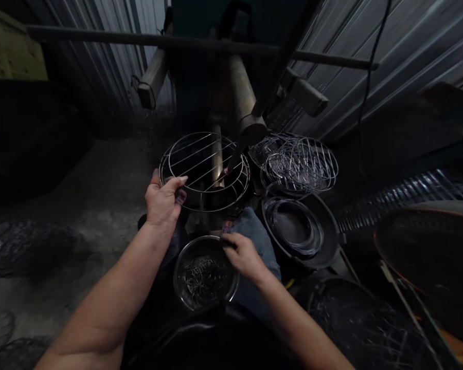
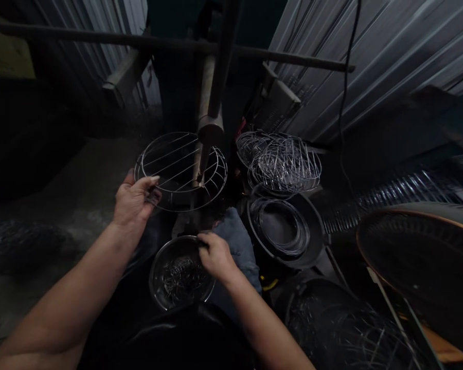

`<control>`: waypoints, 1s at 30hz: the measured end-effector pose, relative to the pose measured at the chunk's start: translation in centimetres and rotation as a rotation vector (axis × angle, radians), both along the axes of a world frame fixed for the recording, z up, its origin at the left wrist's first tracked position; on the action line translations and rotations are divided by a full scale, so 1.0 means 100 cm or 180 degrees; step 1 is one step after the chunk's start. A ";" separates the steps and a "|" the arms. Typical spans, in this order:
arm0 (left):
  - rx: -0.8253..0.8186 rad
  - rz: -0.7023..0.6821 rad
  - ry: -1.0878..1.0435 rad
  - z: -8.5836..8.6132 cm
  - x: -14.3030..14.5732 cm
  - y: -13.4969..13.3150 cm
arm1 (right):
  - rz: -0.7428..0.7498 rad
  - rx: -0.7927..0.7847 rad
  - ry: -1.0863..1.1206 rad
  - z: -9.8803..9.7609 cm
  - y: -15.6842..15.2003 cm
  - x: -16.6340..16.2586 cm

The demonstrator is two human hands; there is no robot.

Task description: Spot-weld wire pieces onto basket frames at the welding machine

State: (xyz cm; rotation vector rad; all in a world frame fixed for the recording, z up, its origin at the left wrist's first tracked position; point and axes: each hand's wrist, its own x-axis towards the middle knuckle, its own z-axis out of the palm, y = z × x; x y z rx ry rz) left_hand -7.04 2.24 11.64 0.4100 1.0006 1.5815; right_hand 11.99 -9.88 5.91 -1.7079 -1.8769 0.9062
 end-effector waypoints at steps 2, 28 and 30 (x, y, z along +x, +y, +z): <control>0.0043 0.0005 0.0034 0.002 -0.001 -0.001 | -0.0296 0.0422 0.0394 0.014 0.008 0.013; 0.0179 0.0127 0.0019 0.007 0.011 0.011 | -0.1529 0.0803 0.2263 0.045 0.086 -0.036; 0.0237 0.0124 0.0031 0.006 0.009 0.013 | -0.1609 0.0765 0.2453 0.043 0.087 -0.038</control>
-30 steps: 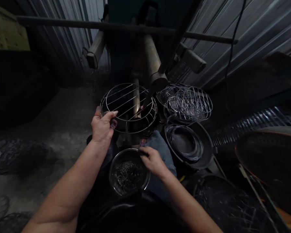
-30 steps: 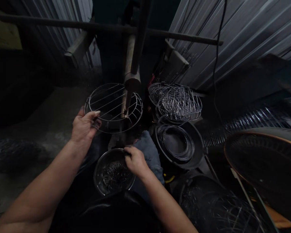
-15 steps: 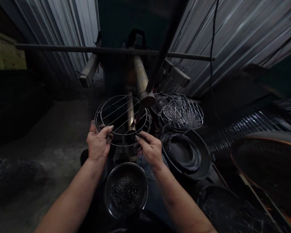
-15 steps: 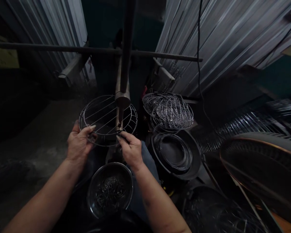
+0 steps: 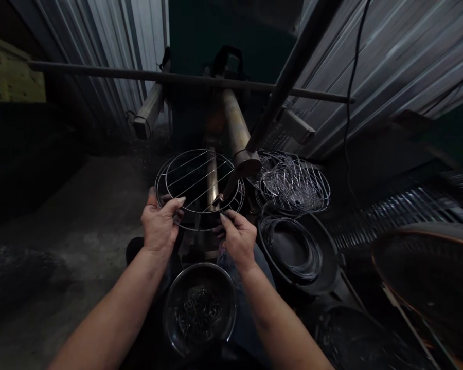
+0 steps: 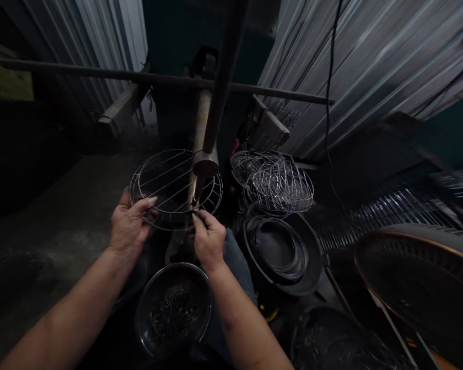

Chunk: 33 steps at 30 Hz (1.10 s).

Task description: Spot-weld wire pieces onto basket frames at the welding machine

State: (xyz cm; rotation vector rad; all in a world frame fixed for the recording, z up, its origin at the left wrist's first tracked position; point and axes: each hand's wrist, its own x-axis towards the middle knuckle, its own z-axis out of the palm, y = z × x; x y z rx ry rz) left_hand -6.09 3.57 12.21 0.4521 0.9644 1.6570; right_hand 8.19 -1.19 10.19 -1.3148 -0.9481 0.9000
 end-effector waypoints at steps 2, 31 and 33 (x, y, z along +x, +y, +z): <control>0.0006 -0.0026 -0.0024 -0.002 -0.001 0.003 | -0.0029 0.0089 0.0093 -0.002 0.001 -0.002; -0.0492 0.0082 -0.0025 0.001 0.006 0.030 | -0.0191 0.0100 0.0038 0.014 0.022 0.003; -0.0444 0.0028 0.0003 0.000 0.007 0.029 | -0.0161 0.0115 -0.0036 0.012 0.024 0.005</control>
